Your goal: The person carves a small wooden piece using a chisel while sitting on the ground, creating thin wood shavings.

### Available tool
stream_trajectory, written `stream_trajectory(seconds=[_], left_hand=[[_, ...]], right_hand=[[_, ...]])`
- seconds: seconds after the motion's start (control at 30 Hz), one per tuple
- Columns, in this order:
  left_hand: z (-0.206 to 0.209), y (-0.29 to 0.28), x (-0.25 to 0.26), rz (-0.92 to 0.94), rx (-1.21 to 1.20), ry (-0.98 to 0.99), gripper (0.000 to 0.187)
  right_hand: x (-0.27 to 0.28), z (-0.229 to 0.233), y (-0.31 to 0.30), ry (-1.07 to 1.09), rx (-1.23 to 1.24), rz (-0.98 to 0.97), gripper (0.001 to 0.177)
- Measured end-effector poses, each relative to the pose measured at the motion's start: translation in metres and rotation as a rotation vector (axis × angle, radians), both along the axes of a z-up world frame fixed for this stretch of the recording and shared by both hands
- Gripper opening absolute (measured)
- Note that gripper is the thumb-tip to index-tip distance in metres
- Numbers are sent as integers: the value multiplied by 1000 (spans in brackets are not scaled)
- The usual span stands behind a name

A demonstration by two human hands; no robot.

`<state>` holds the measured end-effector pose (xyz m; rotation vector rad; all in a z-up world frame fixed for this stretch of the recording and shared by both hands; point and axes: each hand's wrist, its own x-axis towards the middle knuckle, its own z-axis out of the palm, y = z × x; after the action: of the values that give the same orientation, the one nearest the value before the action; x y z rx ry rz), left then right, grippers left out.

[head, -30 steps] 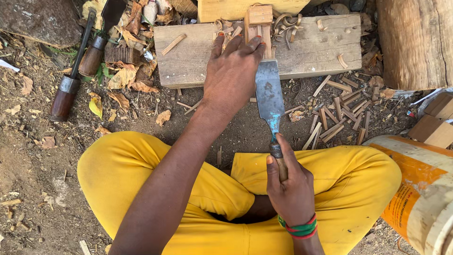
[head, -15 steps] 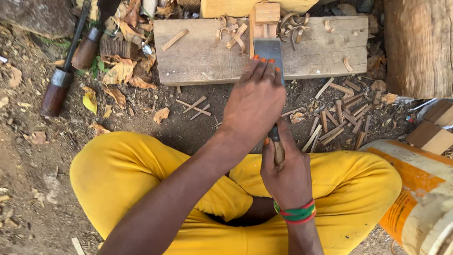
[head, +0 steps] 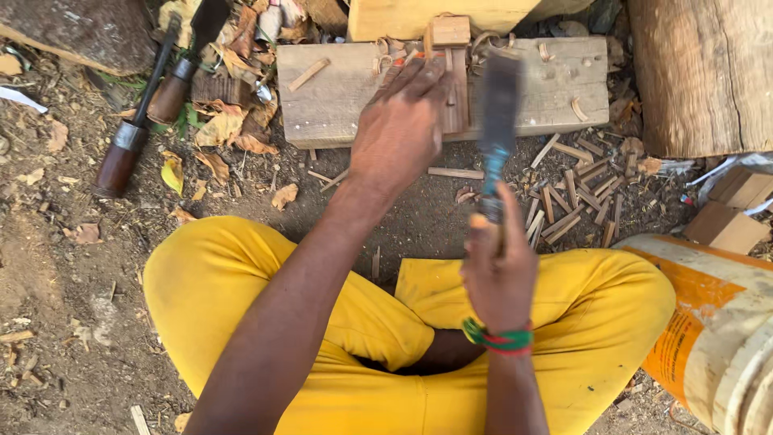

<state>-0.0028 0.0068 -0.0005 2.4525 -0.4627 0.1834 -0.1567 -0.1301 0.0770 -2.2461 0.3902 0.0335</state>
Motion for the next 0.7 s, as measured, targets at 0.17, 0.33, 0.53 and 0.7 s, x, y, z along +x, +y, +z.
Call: stream_trajectory(seconds=[0.17, 0.33, 0.53, 0.7], left_hand=[[5, -9, 5, -81, 286, -8, 51], [1, -11, 9, -93, 300, 38, 46], [-2, 0, 4, -41, 48, 127, 35], [-13, -4, 10, 21, 5, 76, 37]], right_hand=[[-19, -1, -31, 96, 318, -189, 56], [-34, -14, -38, 118, 375, -170, 58], [-37, -13, -29, 110, 281, -66, 56], [-35, -7, -30, 178, 123, 5, 51]])
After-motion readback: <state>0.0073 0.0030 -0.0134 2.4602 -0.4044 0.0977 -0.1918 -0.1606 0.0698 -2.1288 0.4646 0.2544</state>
